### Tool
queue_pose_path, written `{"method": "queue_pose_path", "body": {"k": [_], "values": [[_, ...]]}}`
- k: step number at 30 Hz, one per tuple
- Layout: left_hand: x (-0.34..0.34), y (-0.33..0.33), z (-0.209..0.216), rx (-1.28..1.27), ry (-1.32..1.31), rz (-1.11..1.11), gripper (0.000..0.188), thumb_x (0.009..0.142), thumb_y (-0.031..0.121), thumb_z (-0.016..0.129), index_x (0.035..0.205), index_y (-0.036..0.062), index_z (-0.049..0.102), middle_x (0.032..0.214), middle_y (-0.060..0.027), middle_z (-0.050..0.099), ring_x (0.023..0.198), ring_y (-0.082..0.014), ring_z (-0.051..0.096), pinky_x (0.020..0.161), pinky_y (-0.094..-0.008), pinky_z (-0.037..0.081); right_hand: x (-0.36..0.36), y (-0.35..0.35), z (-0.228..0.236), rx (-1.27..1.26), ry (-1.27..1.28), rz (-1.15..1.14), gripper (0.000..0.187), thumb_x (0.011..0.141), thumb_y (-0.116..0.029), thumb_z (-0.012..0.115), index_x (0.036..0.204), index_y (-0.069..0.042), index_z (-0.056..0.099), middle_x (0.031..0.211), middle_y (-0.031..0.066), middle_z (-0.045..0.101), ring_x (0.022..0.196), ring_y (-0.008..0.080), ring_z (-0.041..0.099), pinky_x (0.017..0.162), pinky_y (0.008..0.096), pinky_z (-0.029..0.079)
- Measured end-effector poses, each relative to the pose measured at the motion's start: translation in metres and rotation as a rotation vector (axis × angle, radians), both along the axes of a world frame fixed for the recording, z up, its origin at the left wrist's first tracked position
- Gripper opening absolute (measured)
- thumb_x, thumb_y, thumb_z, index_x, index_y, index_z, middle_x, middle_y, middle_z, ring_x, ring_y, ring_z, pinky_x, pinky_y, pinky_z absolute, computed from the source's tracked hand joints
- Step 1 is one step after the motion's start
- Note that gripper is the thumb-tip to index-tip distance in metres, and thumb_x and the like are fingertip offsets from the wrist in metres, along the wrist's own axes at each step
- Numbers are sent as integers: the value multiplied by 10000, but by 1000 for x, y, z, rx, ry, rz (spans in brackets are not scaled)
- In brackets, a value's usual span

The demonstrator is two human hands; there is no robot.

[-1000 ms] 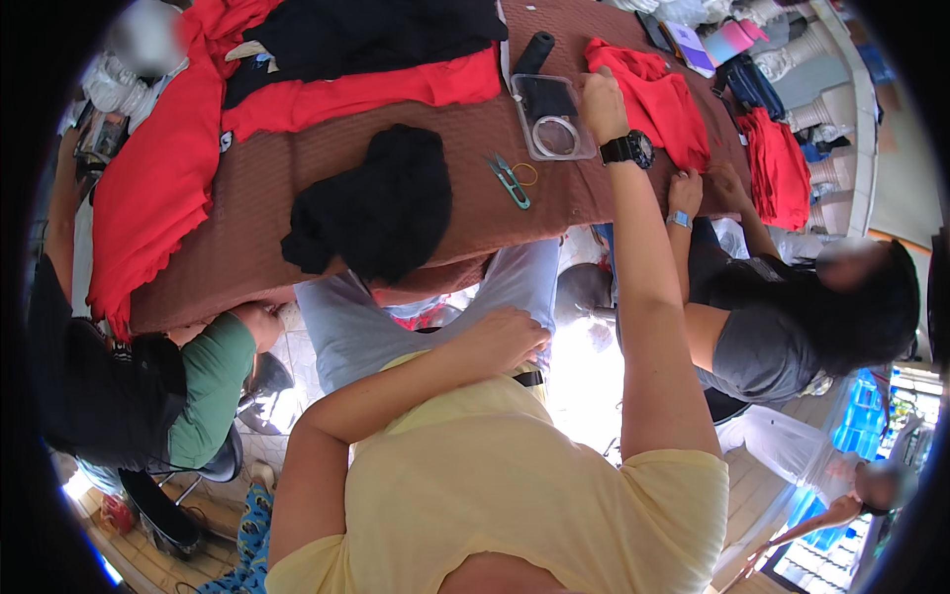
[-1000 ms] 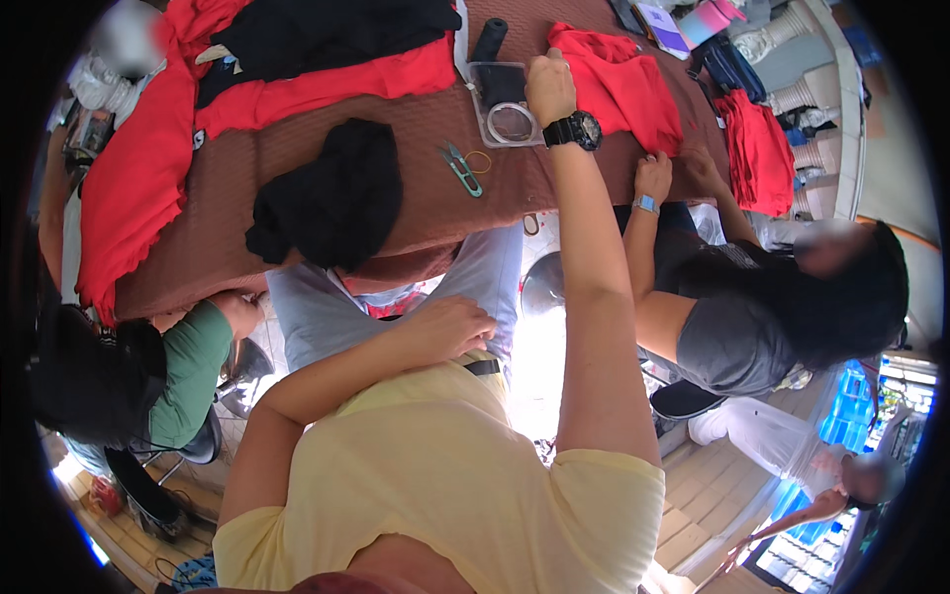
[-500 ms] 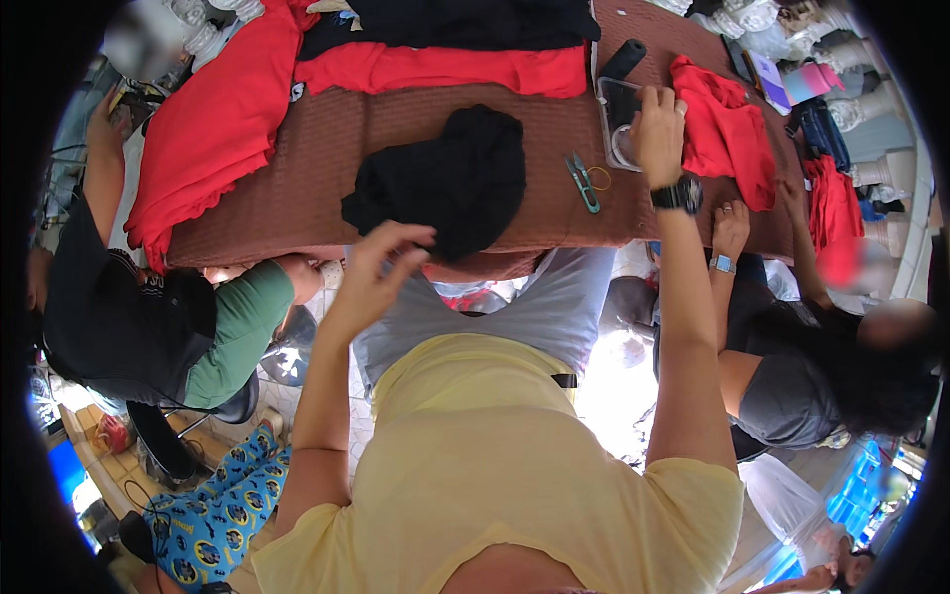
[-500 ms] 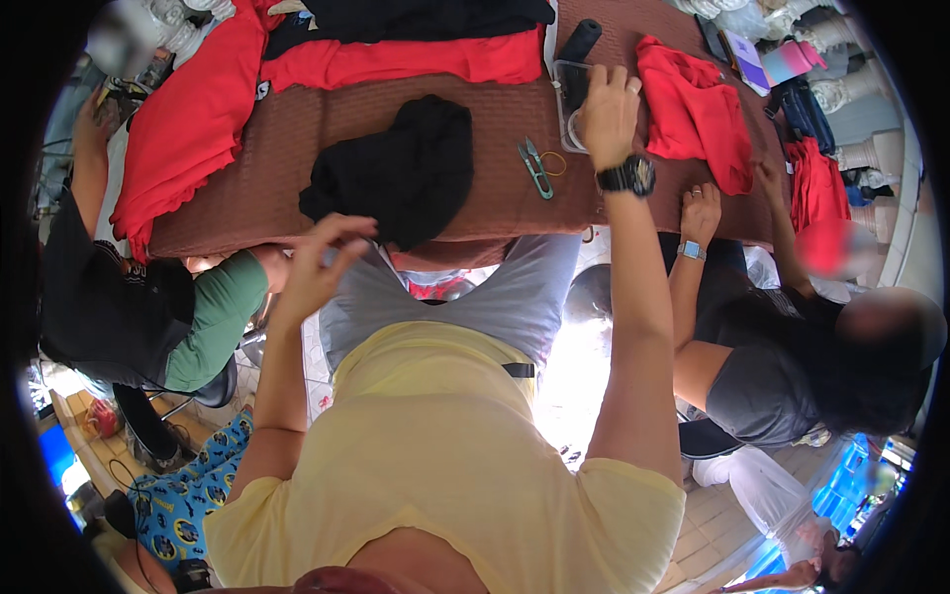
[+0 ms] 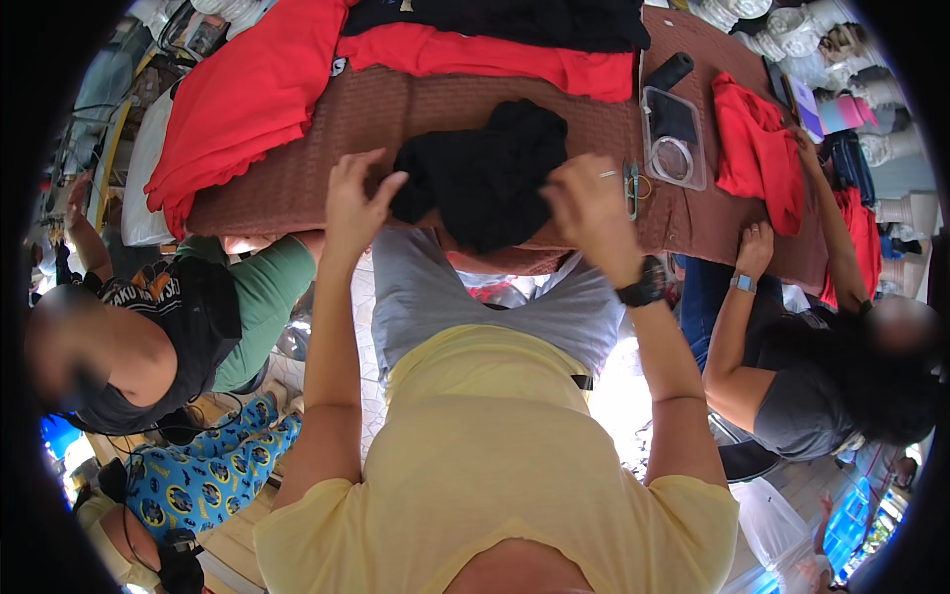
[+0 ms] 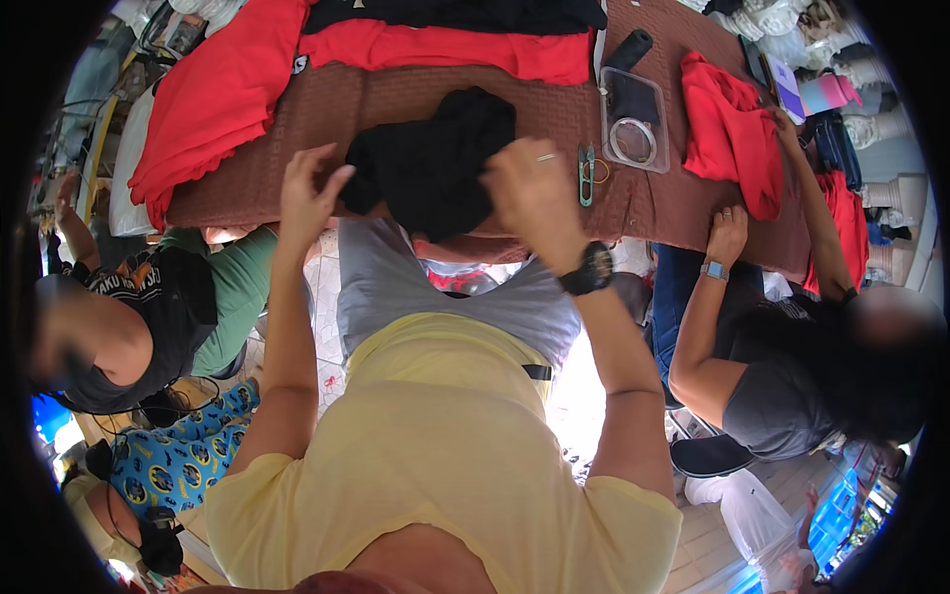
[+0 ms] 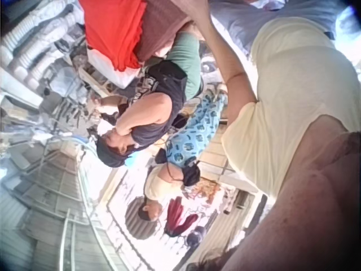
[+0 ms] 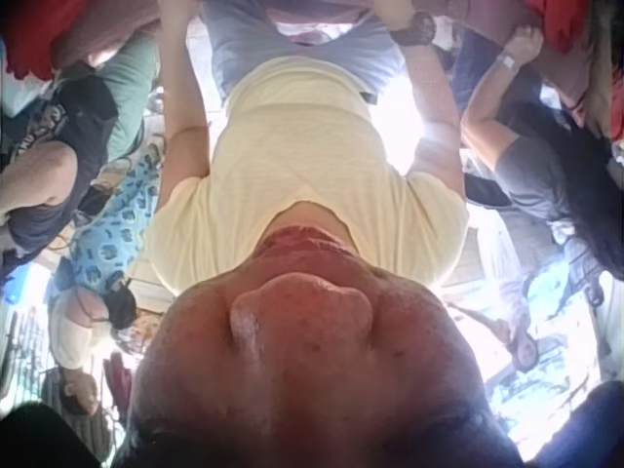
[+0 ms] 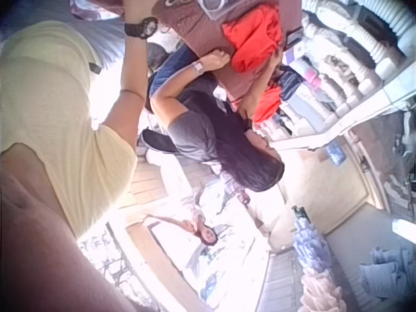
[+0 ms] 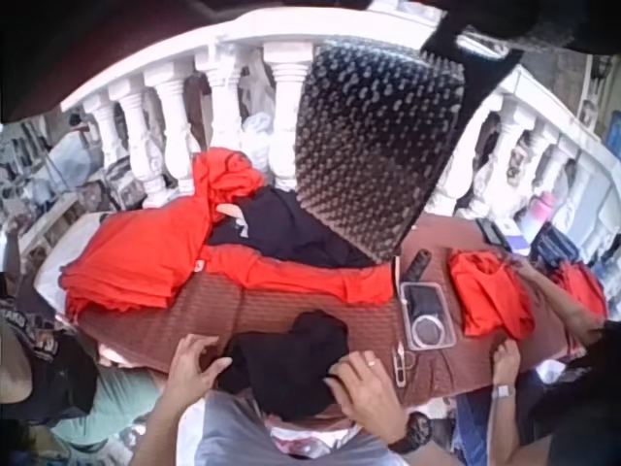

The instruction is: The person sews white labels onto black fabric pieces using a needle and thread, cuts the thread with shears, and stacks the finished pieces onto red garments.

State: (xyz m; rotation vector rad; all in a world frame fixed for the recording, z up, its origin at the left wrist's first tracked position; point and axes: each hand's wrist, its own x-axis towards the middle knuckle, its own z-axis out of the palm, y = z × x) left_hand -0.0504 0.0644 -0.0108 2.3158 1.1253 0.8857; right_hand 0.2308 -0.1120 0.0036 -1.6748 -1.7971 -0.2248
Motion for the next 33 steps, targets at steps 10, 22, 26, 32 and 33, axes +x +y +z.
{"method": "queue_pose_path", "body": {"k": [10, 22, 26, 32, 33], "values": [[-12, 12, 30, -408, -538, -78, 64, 1031, 102, 579, 999, 47, 579, 824, 53, 528, 748, -38, 461, 664, -198, 388, -42, 7, -15, -45, 522, 183, 190, 801, -18, 700, 989, -35, 692, 911, 72, 657, 866, 306, 598, 768, 418, 482], [-38, 91, 63, -1184, -1063, -504, 674, 1010, 465, 564, 1467, -16, 445, 1453, -125, 534, 1294, -252, 544, 1133, -359, 394, 42, 55, 66, 68, 1508, 163, 513, 1031, -474, 520, 1330, -57, 532, 963, -38, 509, 853, 56, 508, 710, 199, 400], [-7, 25, 45, -1485, -1088, -429, 615, 965, 454, 640, 1379, 7, 555, 1372, -132, 597, 1253, -264, 585, 1053, -385, 485, 21, 33, 27, -24, 1874, 282, 603, 1034, -425, 541, 1428, 27, 474, 1405, 126, 569, 1310, 234, 542, 1077, 371, 463], [-31, 20, 80, -1411, -1033, -203, 471, 952, 223, 693, 1301, -48, 529, 1098, -146, 701, 1024, -238, 697, 963, -384, 555, 41, -4, 48, -207, 1944, 410, 376, 955, -153, 681, 1263, 47, 599, 1169, 110, 702, 1049, 184, 690, 994, 331, 524], [-53, 41, 64, -1300, -791, -99, 372, 956, 204, 690, 1210, -28, 549, 1011, -119, 683, 964, -225, 697, 928, -390, 573, 39, -12, 41, -362, 1699, 216, 371, 949, -177, 700, 1241, 40, 623, 1136, 88, 712, 1034, 162, 684, 982, 320, 520]]}}
